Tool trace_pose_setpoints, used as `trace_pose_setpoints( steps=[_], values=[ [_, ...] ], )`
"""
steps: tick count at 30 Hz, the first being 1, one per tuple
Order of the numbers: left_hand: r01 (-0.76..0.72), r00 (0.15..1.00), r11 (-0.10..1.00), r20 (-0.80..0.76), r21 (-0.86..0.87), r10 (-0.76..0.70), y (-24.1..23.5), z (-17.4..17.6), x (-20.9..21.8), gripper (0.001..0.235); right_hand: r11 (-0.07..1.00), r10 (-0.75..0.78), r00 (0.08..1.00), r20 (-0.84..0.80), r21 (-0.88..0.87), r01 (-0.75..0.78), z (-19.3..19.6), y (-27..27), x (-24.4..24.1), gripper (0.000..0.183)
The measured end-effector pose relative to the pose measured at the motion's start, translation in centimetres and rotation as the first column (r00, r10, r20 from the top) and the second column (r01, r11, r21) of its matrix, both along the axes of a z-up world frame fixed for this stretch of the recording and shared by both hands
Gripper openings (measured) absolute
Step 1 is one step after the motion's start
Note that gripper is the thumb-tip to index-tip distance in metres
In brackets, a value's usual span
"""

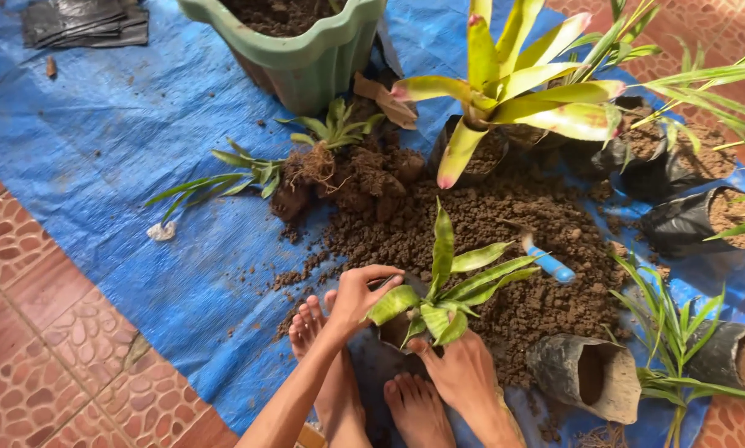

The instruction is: Planting a seedling into a nursery bag with soil on a tarp.

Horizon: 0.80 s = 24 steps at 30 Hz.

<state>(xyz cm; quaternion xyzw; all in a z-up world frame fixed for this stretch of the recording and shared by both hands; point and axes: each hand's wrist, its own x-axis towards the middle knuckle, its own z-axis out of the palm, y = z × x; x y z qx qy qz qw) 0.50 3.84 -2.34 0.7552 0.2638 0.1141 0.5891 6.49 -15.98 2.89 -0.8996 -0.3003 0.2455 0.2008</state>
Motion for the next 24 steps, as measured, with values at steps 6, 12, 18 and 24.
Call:
trace_pose_setpoints(
  steps=[6, 12, 18, 24],
  values=[
    [-0.041, 0.999, 0.987, -0.006, -0.158, 0.041, 0.1, 0.2, 0.3, 0.031, 0.991, -0.111, 0.993, -0.042, -0.073, 0.108, -0.5, 0.1, -0.3, 0.068],
    [0.076, 0.992, 0.945, -0.071, -0.318, -0.103, -0.1, -0.8, 0.4, 0.09, 0.994, -0.1, 0.991, -0.089, 0.029, 0.103, -0.1, 0.3, 0.9, 0.029],
    [0.074, 0.989, 0.954, -0.102, -0.29, -0.108, -0.5, -0.1, 0.5, 0.111, 0.993, -0.083, 0.985, -0.152, 0.07, 0.095, -0.2, 0.3, 1.3, 0.04],
    [0.075, 0.993, 0.949, -0.061, -0.305, -0.098, -0.6, -0.2, 0.6, 0.116, 1.0, -0.013, 0.988, -0.152, 0.021, 0.016, -0.6, 0.1, 1.7, 0.075]
  ],
)
